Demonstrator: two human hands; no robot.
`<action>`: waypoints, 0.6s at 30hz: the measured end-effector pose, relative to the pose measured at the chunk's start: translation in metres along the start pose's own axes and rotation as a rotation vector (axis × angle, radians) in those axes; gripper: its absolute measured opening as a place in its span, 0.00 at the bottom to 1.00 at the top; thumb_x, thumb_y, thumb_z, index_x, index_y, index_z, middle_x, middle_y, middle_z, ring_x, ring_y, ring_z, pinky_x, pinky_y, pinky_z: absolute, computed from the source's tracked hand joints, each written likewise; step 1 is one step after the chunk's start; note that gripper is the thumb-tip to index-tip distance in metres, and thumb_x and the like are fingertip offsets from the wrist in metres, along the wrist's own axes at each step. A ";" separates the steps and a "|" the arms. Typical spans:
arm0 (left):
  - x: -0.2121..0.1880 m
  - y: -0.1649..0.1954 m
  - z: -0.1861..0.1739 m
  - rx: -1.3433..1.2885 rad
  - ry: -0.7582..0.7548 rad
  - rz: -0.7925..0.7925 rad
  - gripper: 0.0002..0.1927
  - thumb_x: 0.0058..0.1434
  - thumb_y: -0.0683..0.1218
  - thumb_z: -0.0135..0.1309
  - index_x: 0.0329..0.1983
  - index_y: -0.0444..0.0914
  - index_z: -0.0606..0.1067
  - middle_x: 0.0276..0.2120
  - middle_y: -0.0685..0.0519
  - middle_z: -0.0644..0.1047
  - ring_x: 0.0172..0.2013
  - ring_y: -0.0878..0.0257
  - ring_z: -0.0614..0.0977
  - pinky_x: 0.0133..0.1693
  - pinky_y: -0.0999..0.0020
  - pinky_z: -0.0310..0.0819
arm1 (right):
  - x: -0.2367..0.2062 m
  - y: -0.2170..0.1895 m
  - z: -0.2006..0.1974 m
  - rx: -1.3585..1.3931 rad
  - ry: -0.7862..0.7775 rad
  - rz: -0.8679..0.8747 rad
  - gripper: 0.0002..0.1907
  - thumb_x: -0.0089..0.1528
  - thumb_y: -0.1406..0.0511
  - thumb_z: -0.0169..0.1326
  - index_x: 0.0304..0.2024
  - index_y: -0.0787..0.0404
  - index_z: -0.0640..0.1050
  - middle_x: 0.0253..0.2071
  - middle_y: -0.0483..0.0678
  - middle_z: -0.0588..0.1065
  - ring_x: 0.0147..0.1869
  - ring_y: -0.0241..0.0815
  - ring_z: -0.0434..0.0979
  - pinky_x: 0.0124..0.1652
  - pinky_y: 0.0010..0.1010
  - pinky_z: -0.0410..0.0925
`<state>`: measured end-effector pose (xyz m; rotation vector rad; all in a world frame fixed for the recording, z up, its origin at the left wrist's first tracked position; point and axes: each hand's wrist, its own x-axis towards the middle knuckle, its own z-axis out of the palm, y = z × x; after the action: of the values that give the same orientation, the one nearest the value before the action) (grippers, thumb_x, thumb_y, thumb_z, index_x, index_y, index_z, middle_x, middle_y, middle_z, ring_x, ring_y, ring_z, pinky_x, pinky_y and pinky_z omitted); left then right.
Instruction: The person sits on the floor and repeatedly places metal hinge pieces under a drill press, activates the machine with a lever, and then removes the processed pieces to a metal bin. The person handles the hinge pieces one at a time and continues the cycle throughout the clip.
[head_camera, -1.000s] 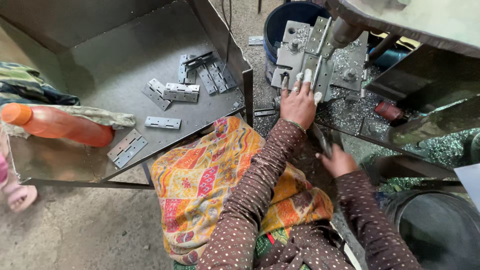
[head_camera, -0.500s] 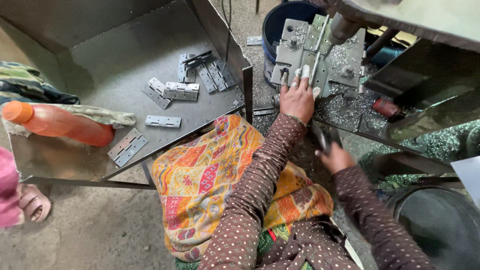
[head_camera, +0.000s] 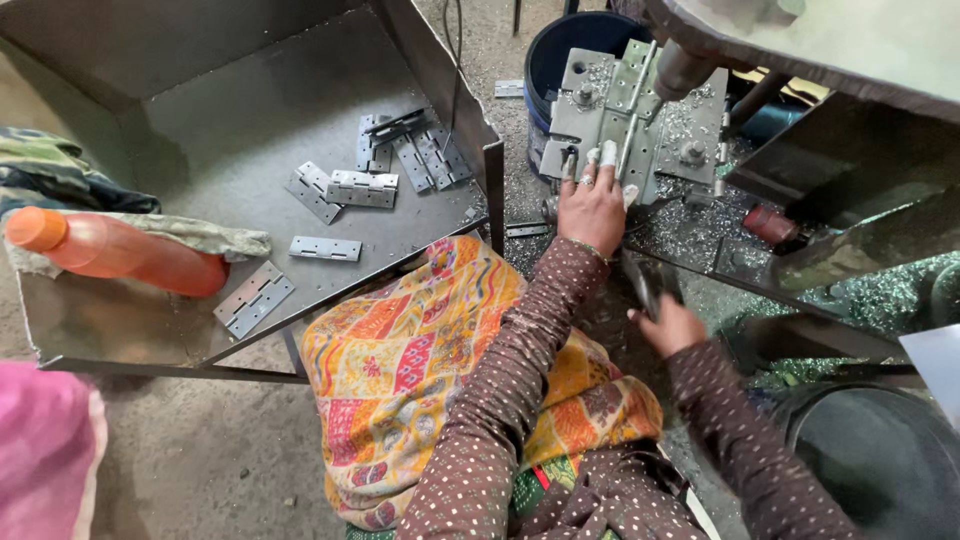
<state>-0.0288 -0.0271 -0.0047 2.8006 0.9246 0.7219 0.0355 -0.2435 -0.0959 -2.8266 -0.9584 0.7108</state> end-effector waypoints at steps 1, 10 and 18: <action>0.001 0.000 -0.001 0.016 0.014 0.006 0.14 0.67 0.45 0.45 0.47 0.37 0.80 0.61 0.50 0.74 0.63 0.54 0.74 0.66 0.46 0.59 | -0.002 -0.002 0.011 0.063 0.070 -0.043 0.35 0.60 0.43 0.56 0.55 0.64 0.70 0.37 0.68 0.79 0.41 0.68 0.82 0.41 0.54 0.74; -0.002 0.003 0.007 0.089 0.074 0.033 0.15 0.66 0.45 0.46 0.48 0.35 0.81 0.57 0.45 0.76 0.62 0.50 0.75 0.68 0.43 0.58 | 0.016 0.011 -0.009 0.067 0.076 -0.138 0.31 0.57 0.44 0.57 0.48 0.62 0.74 0.35 0.65 0.79 0.40 0.68 0.81 0.40 0.54 0.73; 0.041 0.001 0.041 0.146 0.003 0.017 0.14 0.66 0.44 0.47 0.45 0.34 0.81 0.59 0.40 0.75 0.55 0.49 0.78 0.60 0.51 0.67 | -0.002 0.000 0.032 0.127 0.185 -0.136 0.31 0.61 0.44 0.55 0.51 0.62 0.72 0.34 0.67 0.79 0.39 0.70 0.80 0.40 0.57 0.72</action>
<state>0.0201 -0.0022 -0.0238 2.9365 0.9939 0.6883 0.0194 -0.2469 -0.1231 -2.6323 -1.0223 0.4675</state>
